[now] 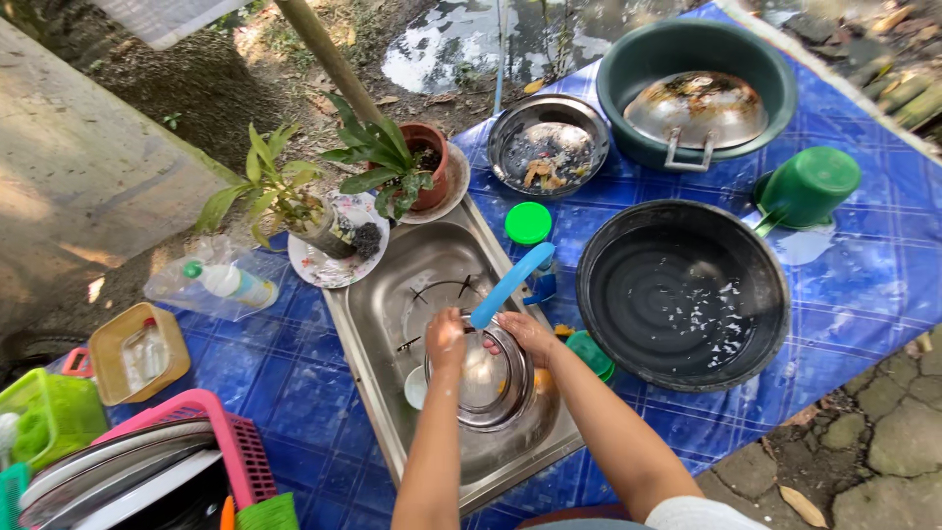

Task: The person removes a grate from a gas stove and brings it to an outdoor sink area. The person then applies soap using a sponge and scrubs the grate, a small cup, and other stove components under running water.

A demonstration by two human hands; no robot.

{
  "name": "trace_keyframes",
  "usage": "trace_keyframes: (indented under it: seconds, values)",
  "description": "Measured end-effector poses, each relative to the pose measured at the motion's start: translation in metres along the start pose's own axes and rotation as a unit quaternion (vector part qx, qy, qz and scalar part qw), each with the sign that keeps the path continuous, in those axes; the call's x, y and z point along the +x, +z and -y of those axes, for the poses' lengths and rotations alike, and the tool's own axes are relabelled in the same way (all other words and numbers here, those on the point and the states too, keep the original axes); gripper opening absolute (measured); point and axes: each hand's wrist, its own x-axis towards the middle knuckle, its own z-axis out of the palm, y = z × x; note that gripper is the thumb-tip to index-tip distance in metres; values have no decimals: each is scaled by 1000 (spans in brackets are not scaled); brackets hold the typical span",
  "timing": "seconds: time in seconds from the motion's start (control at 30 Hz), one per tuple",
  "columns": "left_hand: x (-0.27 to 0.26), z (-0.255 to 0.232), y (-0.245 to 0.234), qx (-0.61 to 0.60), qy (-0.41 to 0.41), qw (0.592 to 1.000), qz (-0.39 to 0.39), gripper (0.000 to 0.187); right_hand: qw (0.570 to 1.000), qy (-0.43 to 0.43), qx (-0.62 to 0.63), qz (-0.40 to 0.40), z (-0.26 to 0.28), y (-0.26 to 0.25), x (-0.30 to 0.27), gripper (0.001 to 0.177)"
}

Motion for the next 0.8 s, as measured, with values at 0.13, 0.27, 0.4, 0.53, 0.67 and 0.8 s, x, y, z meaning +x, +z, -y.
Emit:
trace_keyframes:
  seconds: [0.13, 0.27, 0.4, 0.53, 0.67, 0.8]
  values:
    - [-15, -68, 39, -14, 154, 984, -85, 37, 990, -96, 37, -97, -13, -18, -19, 42]
    - [-3, -71, 20, -127, 219, 960, 116, 42, 988, -71, 74, -112, -5, -25, -53, 45]
    - [-6, -77, 13, -3, 110, 994, -16, 34, 982, -38, 142, -115, -9, -4, -59, 43]
    - [-10, -80, 11, -73, 281, 955, -60, 36, 978, -113, 145, -96, -6, 1, -63, 48]
    - [13, -37, 20, -3, 214, 967, -136, 41, 976, -109, 137, -132, 4, -5, -69, 45]
    - [-6, 4, 17, -349, -135, 927, -29, 48, 950, -141, 216, -178, 9, -26, -55, 49]
